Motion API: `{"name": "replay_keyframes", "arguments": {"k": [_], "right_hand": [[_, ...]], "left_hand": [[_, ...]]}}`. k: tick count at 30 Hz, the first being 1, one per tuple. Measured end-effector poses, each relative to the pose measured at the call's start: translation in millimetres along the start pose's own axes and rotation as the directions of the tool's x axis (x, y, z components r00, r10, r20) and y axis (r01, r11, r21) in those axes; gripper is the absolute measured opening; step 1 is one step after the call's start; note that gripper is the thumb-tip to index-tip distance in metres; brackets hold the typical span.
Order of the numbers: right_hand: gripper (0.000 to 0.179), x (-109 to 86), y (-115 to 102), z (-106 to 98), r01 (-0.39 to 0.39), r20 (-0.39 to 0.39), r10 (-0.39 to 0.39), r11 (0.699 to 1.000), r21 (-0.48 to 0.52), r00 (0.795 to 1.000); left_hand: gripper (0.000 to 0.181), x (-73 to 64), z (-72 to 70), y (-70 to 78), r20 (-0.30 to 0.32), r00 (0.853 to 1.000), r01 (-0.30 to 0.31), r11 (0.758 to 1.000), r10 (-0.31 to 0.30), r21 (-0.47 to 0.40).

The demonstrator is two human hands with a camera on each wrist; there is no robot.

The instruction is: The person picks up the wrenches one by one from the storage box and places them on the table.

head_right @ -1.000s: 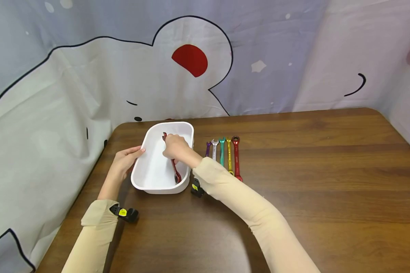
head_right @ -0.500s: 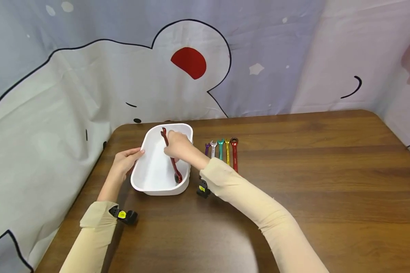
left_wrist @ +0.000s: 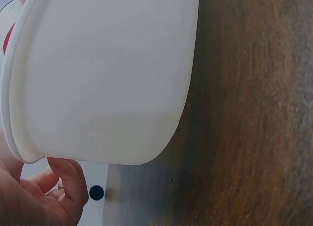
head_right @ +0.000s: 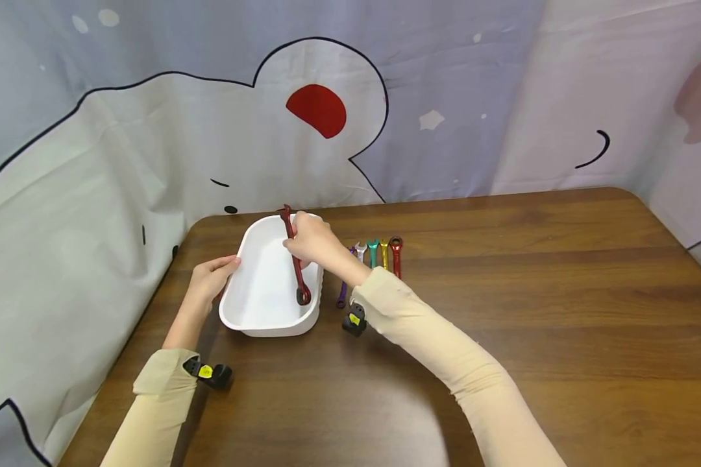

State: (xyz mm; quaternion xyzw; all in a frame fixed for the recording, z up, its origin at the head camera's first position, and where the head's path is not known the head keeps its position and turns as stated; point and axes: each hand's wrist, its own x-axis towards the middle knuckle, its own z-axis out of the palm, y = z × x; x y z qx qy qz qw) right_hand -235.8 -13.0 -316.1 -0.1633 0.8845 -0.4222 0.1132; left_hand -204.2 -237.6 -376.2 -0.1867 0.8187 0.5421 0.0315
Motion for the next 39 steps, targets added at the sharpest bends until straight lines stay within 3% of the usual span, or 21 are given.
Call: {"name": "replay_keyframes", "arguments": {"k": [7,39], "right_hand": [[0.027,-6.1,2,-8,-0.018,-0.008,0.018,0.998,0.059,1.0],[0.03,-37.5,30,-40,-0.025,-0.056,0.026,1.0,0.019,0.998]], "left_hand": [[0.046,0.4,-3.6,0.7,0.0,1.0,-0.002,1.0,0.002,-0.01],[0.042,3.4,-5.8,0.1,-0.005,1.0,-0.01,0.999,0.01,0.032]]}}
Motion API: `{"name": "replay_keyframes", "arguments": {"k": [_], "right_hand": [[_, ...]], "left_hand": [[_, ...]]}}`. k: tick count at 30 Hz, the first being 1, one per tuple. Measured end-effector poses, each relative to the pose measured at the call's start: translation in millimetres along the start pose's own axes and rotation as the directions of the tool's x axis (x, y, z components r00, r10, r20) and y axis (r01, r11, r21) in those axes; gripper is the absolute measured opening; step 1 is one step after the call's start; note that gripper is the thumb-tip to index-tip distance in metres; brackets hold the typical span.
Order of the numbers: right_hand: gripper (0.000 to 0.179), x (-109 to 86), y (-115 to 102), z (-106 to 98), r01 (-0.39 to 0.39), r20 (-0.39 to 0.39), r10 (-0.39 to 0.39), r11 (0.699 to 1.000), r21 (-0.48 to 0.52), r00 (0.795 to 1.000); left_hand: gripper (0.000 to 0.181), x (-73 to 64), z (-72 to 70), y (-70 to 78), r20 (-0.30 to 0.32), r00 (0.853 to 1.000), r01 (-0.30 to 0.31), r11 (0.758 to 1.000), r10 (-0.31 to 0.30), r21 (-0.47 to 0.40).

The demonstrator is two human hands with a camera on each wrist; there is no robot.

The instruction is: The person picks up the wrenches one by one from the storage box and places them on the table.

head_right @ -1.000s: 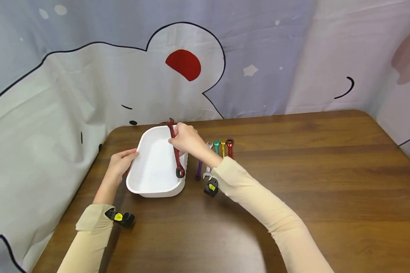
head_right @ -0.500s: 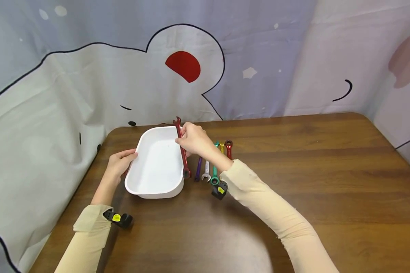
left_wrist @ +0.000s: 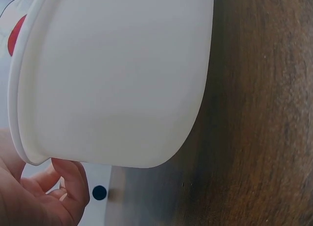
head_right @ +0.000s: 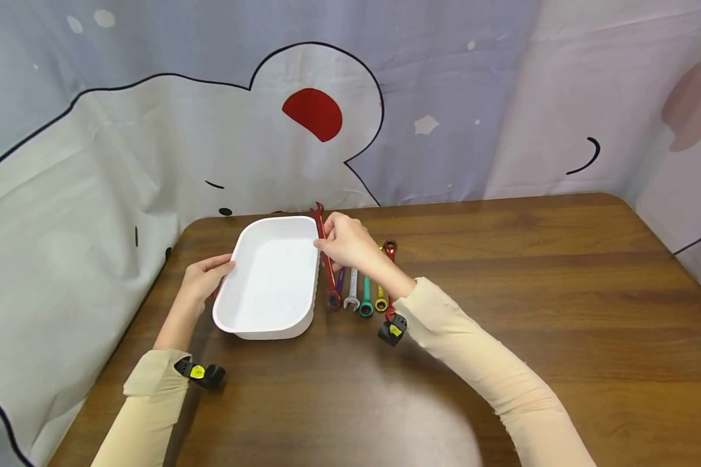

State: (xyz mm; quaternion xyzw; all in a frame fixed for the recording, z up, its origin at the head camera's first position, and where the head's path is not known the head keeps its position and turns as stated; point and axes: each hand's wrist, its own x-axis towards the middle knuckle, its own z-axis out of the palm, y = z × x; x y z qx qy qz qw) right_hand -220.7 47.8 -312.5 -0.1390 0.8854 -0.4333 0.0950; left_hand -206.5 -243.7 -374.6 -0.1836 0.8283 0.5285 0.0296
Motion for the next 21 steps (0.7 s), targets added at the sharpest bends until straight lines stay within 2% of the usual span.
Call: {"name": "replay_keyframes", "arguments": {"k": [11,21], "right_hand": [[0.029,-5.6,20,-13,-0.029,-0.007,0.029,1.0,0.011,1.0],[0.027,-8.7,47,-22,-0.053,-0.012,0.054,0.996,0.072,0.998]], "left_hand": [[0.043,0.7,-1.6,0.3,0.015,1.0,0.02,1.0,-0.02,-0.014],[0.043,1.4,-2.1,1.3,0.017,1.0,0.0,1.0,0.0,0.004]]}}
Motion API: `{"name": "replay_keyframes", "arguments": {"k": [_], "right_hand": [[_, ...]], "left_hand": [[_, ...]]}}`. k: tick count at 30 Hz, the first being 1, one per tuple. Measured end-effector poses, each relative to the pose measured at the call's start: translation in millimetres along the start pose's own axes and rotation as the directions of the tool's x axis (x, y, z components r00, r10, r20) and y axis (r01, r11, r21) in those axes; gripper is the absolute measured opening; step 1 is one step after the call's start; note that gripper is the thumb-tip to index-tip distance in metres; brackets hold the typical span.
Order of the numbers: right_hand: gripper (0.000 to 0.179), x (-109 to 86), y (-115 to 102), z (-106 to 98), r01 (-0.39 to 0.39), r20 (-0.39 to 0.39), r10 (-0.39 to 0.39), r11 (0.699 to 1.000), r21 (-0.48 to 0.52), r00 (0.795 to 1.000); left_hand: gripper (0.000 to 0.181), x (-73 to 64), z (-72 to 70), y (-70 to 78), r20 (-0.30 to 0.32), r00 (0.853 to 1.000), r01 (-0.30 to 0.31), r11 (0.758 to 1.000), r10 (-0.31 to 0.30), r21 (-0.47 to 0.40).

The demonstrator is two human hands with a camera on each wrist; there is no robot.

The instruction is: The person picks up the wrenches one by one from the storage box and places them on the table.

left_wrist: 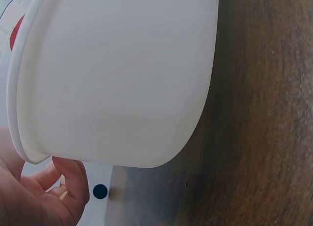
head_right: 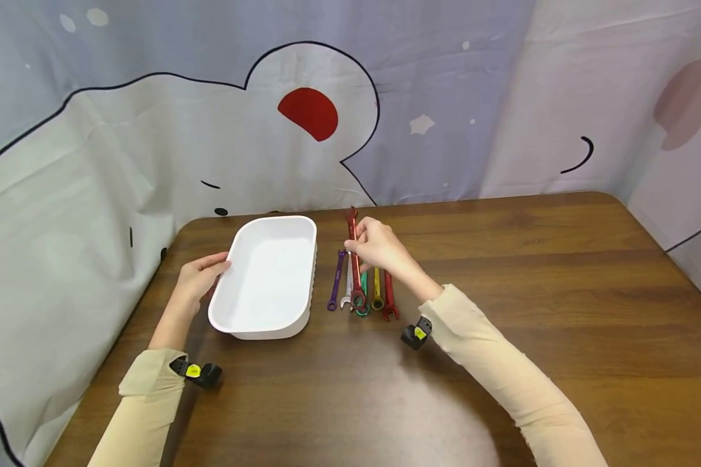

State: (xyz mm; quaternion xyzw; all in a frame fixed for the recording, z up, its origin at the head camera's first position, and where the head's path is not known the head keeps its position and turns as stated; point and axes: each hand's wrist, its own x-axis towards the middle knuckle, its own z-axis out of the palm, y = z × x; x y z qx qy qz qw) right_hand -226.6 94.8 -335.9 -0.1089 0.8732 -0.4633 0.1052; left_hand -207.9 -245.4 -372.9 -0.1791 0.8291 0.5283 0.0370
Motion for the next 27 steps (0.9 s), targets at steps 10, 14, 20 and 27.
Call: {"name": "replay_keyframes", "arguments": {"k": [10,14,20,27], "right_hand": [[0.031,-0.9,21,-9,-0.055,0.014,0.056,0.998,-0.032,0.998],[0.032,-1.0,29,-14,-0.081,0.008,0.082,0.996,-0.04,0.997],[0.03,-1.5,44,-20,-0.107,0.008,0.108,0.994,-0.038,0.994],[0.029,-3.8,60,-25,-0.148,0.003,0.149,0.988,-0.052,0.989]], "left_hand": [[0.044,-1.9,-2.1,-0.5,0.012,1.0,0.005,1.0,-0.005,-0.003],[0.045,-1.9,-2.2,-0.7,0.02,1.0,0.006,1.0,-0.006,-0.005],[0.046,-1.1,-2.3,0.3,0.021,1.0,-0.001,1.0,0.001,-0.01],[0.047,-0.4,-2.6,-2.0,0.015,1.0,0.015,1.0,-0.015,-0.016]]}}
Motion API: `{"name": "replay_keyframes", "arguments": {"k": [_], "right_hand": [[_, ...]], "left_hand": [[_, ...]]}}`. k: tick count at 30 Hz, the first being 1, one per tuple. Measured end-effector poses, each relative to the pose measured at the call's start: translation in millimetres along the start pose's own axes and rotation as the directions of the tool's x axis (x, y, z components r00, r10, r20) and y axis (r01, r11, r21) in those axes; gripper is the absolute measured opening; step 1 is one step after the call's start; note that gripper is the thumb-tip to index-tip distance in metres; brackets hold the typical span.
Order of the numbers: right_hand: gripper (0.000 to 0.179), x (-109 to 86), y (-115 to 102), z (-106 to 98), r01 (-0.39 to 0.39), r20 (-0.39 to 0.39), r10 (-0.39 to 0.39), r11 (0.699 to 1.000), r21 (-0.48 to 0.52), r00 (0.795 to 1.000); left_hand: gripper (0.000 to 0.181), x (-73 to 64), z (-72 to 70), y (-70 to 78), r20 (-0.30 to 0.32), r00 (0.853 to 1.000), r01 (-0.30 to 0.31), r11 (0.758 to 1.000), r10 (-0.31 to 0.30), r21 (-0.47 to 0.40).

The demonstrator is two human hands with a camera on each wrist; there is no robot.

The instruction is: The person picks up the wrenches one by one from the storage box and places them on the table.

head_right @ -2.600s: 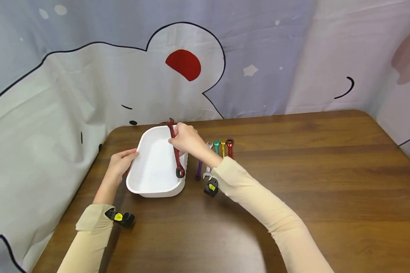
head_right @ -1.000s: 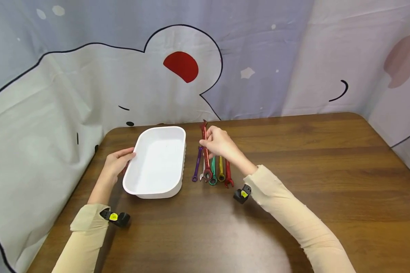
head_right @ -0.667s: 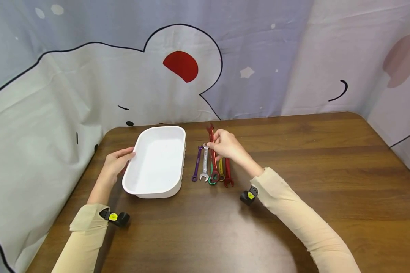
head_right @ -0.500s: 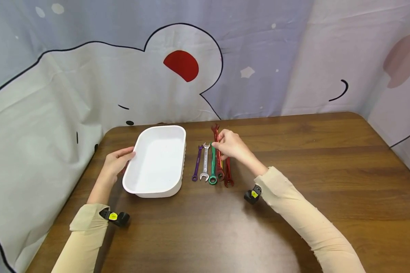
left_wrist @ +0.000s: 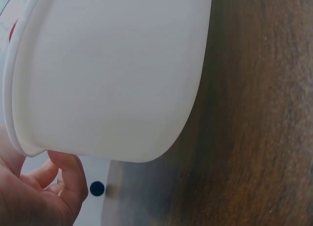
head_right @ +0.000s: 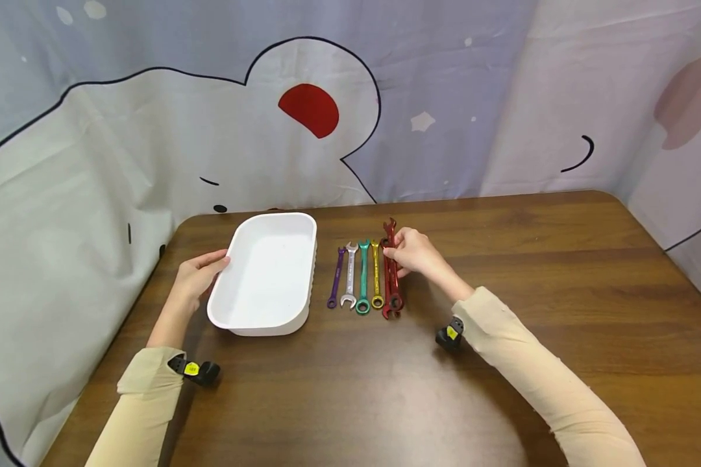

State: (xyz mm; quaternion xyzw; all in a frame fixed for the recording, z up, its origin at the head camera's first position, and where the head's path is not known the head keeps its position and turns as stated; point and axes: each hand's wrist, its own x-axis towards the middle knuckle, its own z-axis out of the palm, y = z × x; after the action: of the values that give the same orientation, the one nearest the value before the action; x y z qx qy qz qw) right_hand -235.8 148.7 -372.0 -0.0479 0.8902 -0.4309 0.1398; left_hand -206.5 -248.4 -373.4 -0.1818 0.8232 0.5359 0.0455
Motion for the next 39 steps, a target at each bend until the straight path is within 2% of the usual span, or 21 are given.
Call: {"name": "replay_keyframes", "arguments": {"k": [8,13,22,28,34,39], "right_hand": [[0.032,3.2,16,-6,-0.025,0.028,0.026,1.0,-0.012,0.999],[0.031,7.0,23,-8,-0.062,0.067,0.06,0.998,0.016,0.996],[0.029,9.8,29,-11,-0.127,0.144,0.124,0.992,0.013,0.982],[0.035,10.5,29,-11,-0.14,0.167,0.13,0.989,0.047,0.977],[0.044,11.3,29,-11,-0.144,0.16,0.138,0.989,0.024,0.977],[0.042,12.8,29,-10,-0.151,0.134,0.152,0.988,-0.017,0.979]], "left_hand": [[0.046,0.6,0.2,0.2,-0.004,1.0,-0.002,1.0,0.002,-0.007],[0.047,2.1,0.8,0.1,-0.002,1.0,-0.007,1.0,0.007,-0.006],[0.046,3.4,3.7,-0.4,0.005,0.999,-0.035,0.999,0.036,-0.015],[0.046,2.6,5.5,-1.0,-0.003,1.0,-0.032,0.999,0.031,-0.032],[0.046,2.6,4.3,-2.4,-0.01,1.0,-0.026,0.999,0.025,-0.035],[0.046,2.9,3.4,-3.2,-0.013,1.0,-0.029,0.999,0.029,-0.024]]}}
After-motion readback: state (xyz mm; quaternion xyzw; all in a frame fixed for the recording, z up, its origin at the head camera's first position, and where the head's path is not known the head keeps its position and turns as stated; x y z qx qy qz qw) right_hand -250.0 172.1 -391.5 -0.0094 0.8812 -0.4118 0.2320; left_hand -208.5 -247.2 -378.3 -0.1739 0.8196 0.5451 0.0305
